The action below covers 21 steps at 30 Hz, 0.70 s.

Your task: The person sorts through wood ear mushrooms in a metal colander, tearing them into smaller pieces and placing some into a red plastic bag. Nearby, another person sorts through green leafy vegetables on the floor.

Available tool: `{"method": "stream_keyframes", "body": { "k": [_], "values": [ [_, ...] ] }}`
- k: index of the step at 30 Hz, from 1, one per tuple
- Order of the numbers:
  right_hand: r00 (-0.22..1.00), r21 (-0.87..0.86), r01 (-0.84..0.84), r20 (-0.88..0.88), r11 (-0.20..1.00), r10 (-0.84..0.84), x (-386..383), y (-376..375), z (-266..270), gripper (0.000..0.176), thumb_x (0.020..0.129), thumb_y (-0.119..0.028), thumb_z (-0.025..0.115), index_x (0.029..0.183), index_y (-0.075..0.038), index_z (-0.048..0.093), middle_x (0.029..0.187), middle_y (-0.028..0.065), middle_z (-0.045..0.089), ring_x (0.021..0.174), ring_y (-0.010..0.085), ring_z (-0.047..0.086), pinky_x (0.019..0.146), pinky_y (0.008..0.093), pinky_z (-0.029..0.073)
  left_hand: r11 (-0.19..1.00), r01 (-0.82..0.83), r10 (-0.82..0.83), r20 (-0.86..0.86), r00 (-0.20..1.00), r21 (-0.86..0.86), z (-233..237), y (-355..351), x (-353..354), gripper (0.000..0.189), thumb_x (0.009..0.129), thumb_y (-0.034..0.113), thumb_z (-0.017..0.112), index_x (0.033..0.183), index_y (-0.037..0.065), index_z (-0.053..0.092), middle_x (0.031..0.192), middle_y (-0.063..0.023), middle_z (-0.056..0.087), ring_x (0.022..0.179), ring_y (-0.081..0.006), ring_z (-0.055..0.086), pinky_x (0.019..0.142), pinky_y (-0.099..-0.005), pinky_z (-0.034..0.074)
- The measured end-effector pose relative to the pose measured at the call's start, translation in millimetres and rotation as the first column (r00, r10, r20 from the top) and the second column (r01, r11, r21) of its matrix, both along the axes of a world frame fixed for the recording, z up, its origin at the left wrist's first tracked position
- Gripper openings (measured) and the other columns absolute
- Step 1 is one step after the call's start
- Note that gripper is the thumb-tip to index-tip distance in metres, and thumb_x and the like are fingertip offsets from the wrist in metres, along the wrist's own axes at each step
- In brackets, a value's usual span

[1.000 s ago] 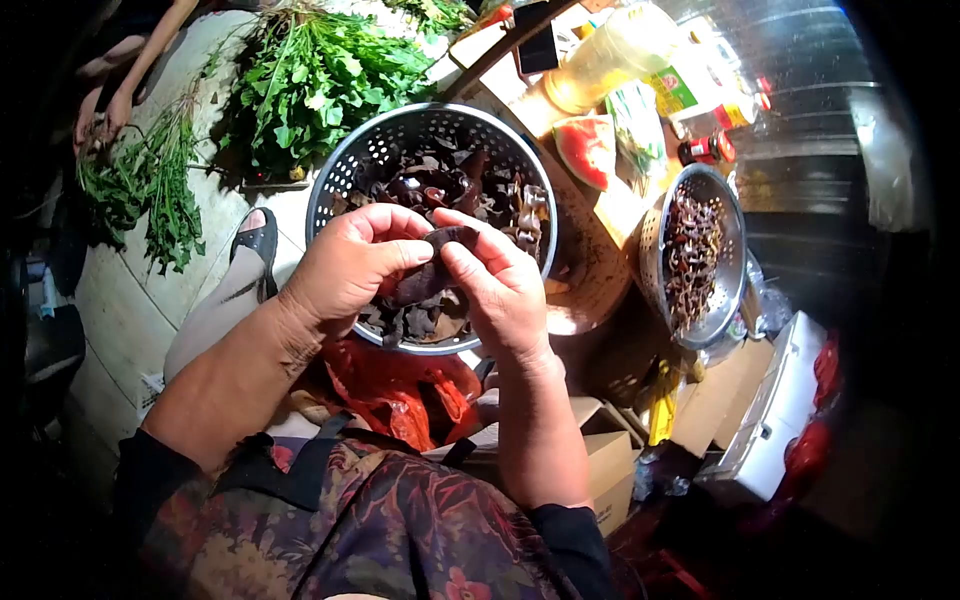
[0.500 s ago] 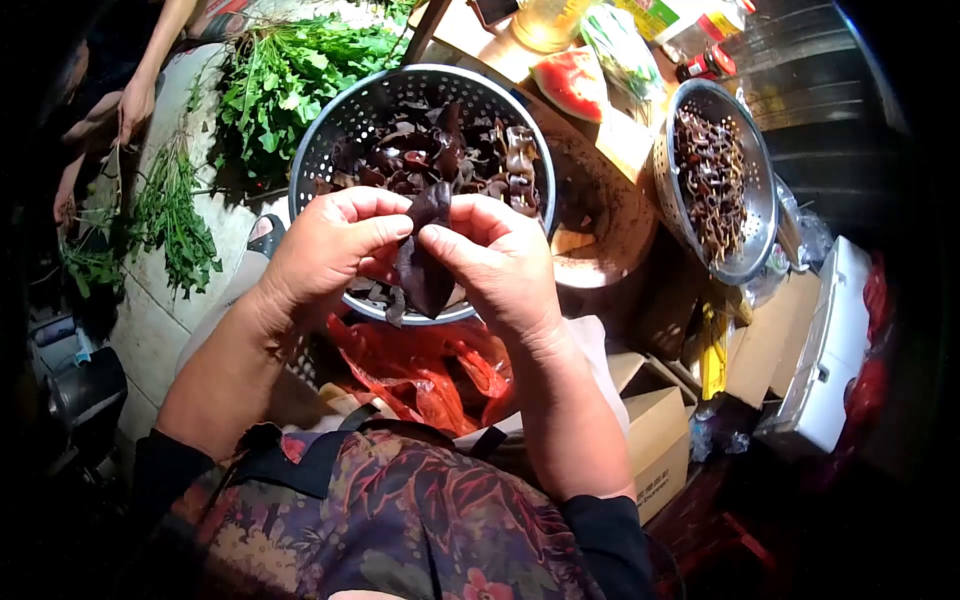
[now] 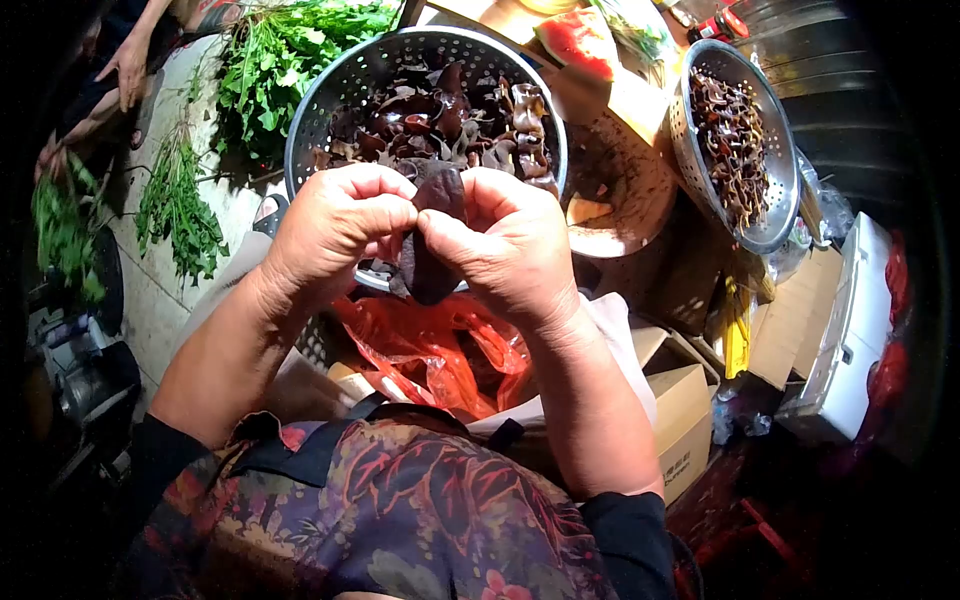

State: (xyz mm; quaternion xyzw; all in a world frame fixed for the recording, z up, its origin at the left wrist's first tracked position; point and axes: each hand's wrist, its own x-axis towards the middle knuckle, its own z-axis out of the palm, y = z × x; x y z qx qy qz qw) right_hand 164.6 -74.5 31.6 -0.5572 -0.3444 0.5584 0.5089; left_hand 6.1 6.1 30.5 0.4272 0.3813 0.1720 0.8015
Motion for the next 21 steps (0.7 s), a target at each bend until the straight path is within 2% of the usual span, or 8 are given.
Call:
{"method": "stream_keyframes", "body": {
  "k": [3,5,9,11,13,14,18,21],
  "values": [
    [0.994,0.018,-0.018,0.109,1.0,0.016,0,1,-4,0.011,0.08,-0.003,0.066,0.089,0.002,0.063,0.077,0.0007,0.063,0.067,0.0045,0.055,0.061,0.0207,0.048,0.995,-0.047,0.053,0.059,0.997,-0.089,-6,-1,0,0.007,0.081,0.008,0.062,0.085,0.003,0.059,0.071,0.0,0.058,0.054,-0.0055,0.051,0.052,-0.0163,0.043],
    [1.0,0.102,0.021,-0.004,0.995,-0.021,-7,2,-2,0.013,0.081,-0.003,0.065,0.092,0.002,0.063,0.081,0.0018,0.064,0.071,0.0062,0.058,0.066,0.0212,0.049,0.947,-0.083,0.13,0.132,0.983,-0.311,-11,1,-1,0.008,0.083,0.01,0.062,0.081,0.003,0.06,0.065,0.0006,0.056,0.054,-0.0062,0.051,0.05,-0.0197,0.045],
    [0.983,0.109,0.104,-0.16,0.989,-0.086,-7,5,0,0.014,0.082,-0.004,0.066,0.094,0.002,0.063,0.085,0.0036,0.065,0.073,0.0081,0.06,0.068,0.0216,0.05,0.923,-0.083,0.166,0.195,0.967,-0.375,-5,1,-1,0.008,0.082,0.011,0.062,0.084,0.004,0.06,0.067,0.0027,0.054,0.052,-0.0041,0.047,0.05,-0.0176,0.044],
    [0.976,0.071,0.147,-0.17,0.987,-0.133,-7,6,1,0.016,0.083,-0.006,0.066,0.096,0.003,0.063,0.086,0.0048,0.065,0.074,0.0089,0.06,0.068,0.0217,0.05,0.942,-0.075,0.139,0.176,0.975,-0.328,-4,2,-1,0.012,0.082,0.012,0.063,0.089,0.003,0.061,0.072,0.0006,0.058,0.056,-0.0058,0.052,0.054,-0.0196,0.047],
    [0.963,0.046,0.185,-0.207,0.982,-0.172,-5,9,1,0.018,0.083,-0.007,0.066,0.097,0.003,0.063,0.086,0.0055,0.066,0.073,0.0093,0.061,0.067,0.0223,0.051,0.974,0.009,0.008,0.077,0.997,-0.226,6,1,2,0.016,0.083,0.008,0.062,0.098,0.004,0.059,0.081,-0.0013,0.061,0.066,-0.0074,0.058,0.06,-0.0191,0.048],
    [0.966,0.026,0.177,-0.194,0.984,-0.169,-4,9,1,0.019,0.083,-0.008,0.067,0.098,0.003,0.063,0.086,0.0054,0.066,0.073,0.0096,0.061,0.069,0.0228,0.051,0.987,0.052,-0.044,0.053,0.998,-0.151,-2,0,0,0.018,0.083,0.01,0.063,0.1,0.004,0.06,0.085,-0.0025,0.063,0.07,-0.0101,0.06,0.063,-0.0231,0.05],
    [0.94,-0.098,0.144,-0.297,0.985,-0.167,0,10,0,0.018,0.082,-0.011,0.068,0.095,0.001,0.064,0.083,0.0044,0.065,0.072,0.0092,0.06,0.067,0.0216,0.05,0.994,-0.08,0.086,0.067,0.994,-0.079,-9,-1,1,0.016,0.084,0.008,0.062,0.098,0.002,0.061,0.087,-0.0045,0.064,0.074,-0.0121,0.062,0.066,-0.0258,0.052],
    [0.96,-0.111,0.114,-0.243,0.987,-0.138,5,7,-10,0.014,0.082,-0.01,0.068,0.092,0.0,0.064,0.082,0.0038,0.065,0.07,0.0087,0.059,0.065,0.0211,0.049,0.983,-0.146,0.156,0.083,0.984,-0.113,-7,-1,3,0.015,0.083,0.006,0.063,0.095,-0.003,0.06,0.082,-0.0076,0.064,0.067,-0.0133,0.062,0.06,-0.0255,0.053]
  ]
}}
